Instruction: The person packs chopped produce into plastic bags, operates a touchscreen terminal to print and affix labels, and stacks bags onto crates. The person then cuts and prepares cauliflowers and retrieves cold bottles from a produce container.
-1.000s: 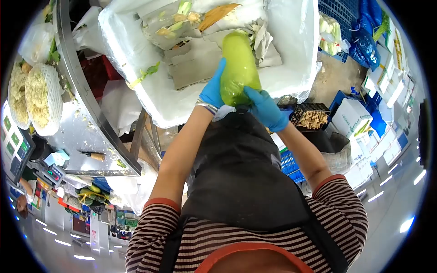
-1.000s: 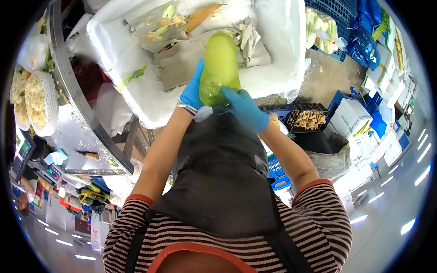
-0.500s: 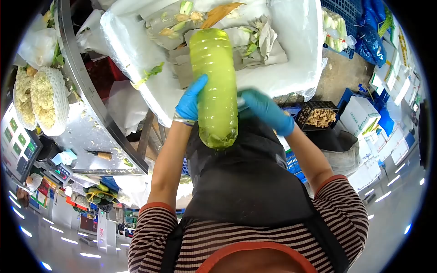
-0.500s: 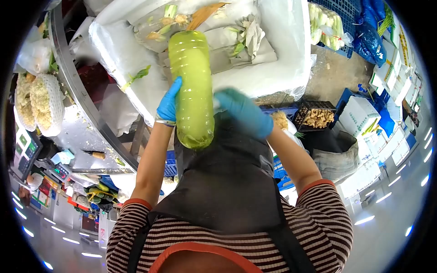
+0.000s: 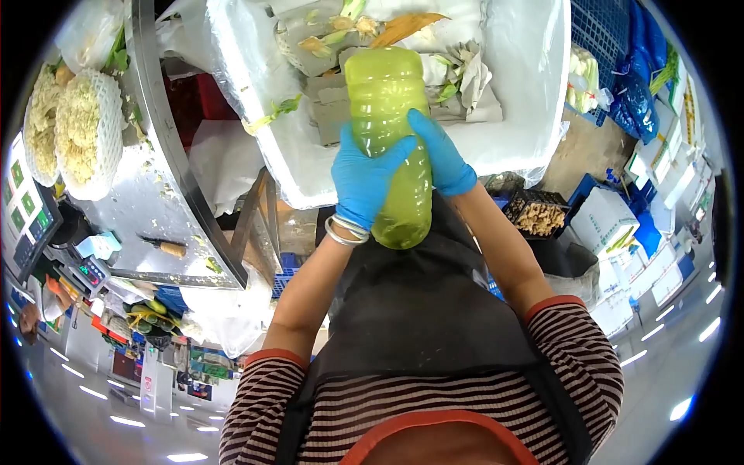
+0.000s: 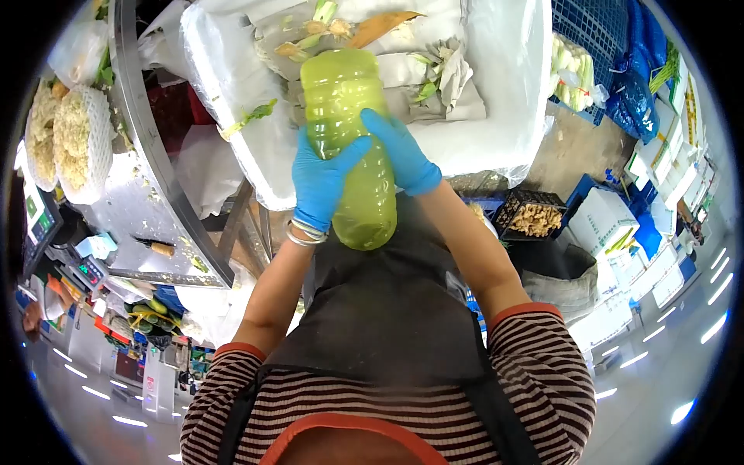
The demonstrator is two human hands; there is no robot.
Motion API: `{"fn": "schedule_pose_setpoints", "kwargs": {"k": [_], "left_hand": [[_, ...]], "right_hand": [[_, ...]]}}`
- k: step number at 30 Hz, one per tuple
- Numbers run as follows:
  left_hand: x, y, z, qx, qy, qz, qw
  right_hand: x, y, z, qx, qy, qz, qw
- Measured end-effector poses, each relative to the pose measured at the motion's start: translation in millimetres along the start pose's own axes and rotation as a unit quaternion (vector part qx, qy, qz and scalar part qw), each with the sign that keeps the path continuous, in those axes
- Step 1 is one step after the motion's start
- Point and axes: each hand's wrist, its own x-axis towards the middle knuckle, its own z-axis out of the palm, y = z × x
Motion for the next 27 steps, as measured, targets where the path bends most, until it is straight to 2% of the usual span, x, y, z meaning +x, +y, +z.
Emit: {"fn": "schedule_pose_setpoints", "kwargs": {"k": [1, 4, 5, 6, 7, 8, 9, 10, 11, 13, 14, 15, 16, 17, 18, 20, 23, 25, 27], "left_hand": [[-4.9, 16.2, 3.5, 0.067, 0.001, -0.032, 0.997], [-21.8, 25.5, 10.9, 0.236, -0.011, 0.131, 0.963], [-30.5, 26.4, 9.2, 0.229, -0.027, 0.188, 0.955], [-28.3, 29.7, 3.9, 0.164, -0.095, 0.140, 0.972], [-21.1, 34.9, -7.5, 0.097, -0.165, 0.093, 0.977], [-9.6, 37.8, -18.3, 0.029, -0.236, 0.050, 0.970], [10.3, 36.9, -26.6, -0.064, -0.243, -0.039, 0.967], [37.5, 21.4, -30.3, -0.011, -0.175, -0.002, 0.984], [71.3, -6.0, -28.7, 0.010, -0.055, 0.055, 0.997], [128.4, -26.3, -40.8, 0.031, 0.043, 0.035, 0.998], [169.0, -58.5, -40.6, 0.069, 0.146, 0.070, 0.984], [207.5, -88.8, -38.7, 0.110, 0.246, 0.102, 0.958], [240.0, -97.3, -39.5, 0.228, 0.350, 0.206, 0.885], [259.6, -102.1, -38.3, 0.338, 0.438, 0.303, 0.776], [264.7, -99.7, -35.9, 0.364, 0.427, 0.287, 0.776], [274.1, -74.9, -33.3, 0.417, 0.402, 0.258, 0.773], [254.0, -9.8, -16.0, 0.365, 0.328, 0.026, 0.871], [264.2, -18.1, -19.6, 0.434, 0.338, 0.108, 0.828], [282.5, -30.0, -28.8, 0.445, 0.310, 0.141, 0.829]], "right_hand": [[-1.2, 1.0, -2.8, 0.025, 0.003, 0.004, 1.000], [-7.8, -2.5, -13.5, 0.077, 0.015, -0.001, 0.997], [-11.5, -7.6, -20.2, 0.085, 0.025, -0.015, 0.996], [-17.7, -12.8, -26.4, 0.094, 0.037, -0.026, 0.995], [-22.8, -20.8, -29.2, 0.147, 0.060, 0.004, 0.987], [-22.3, -28.4, -39.4, 0.165, -0.010, 0.012, 0.986], [-18.8, -35.6, -54.1, 0.184, -0.078, 0.018, 0.980], [-18.0, -42.1, -63.1, 0.202, -0.145, 0.024, 0.968], [-25.1, -50.1, -55.5, 0.166, -0.074, 0.010, 0.983], [-30.1, -55.2, -60.0, 0.127, -0.047, -0.011, 0.991], [-34.4, -54.7, -62.7, 0.110, -0.031, -0.020, 0.993], [-39.4, -61.4, -39.0, 0.137, -0.041, -0.011, 0.990], [-39.6, -60.9, -34.9, 0.177, -0.075, 0.005, 0.981], [-38.5, -60.6, -34.3, 0.217, -0.110, 0.021, 0.970], [-38.3, -59.8, -34.0, 0.256, -0.144, 0.035, 0.955], [-40.3, -56.6, -34.9, 0.264, -0.108, 0.013, 0.958], [-42.3, -54.9, -40.7, 0.279, -0.027, -0.016, 0.960], [-43.8, -60.1, -40.8, 0.310, 0.002, -0.039, 0.950], [-42.0, -54.9, -70.9, 0.284, 0.011, -0.052, 0.957]]}}
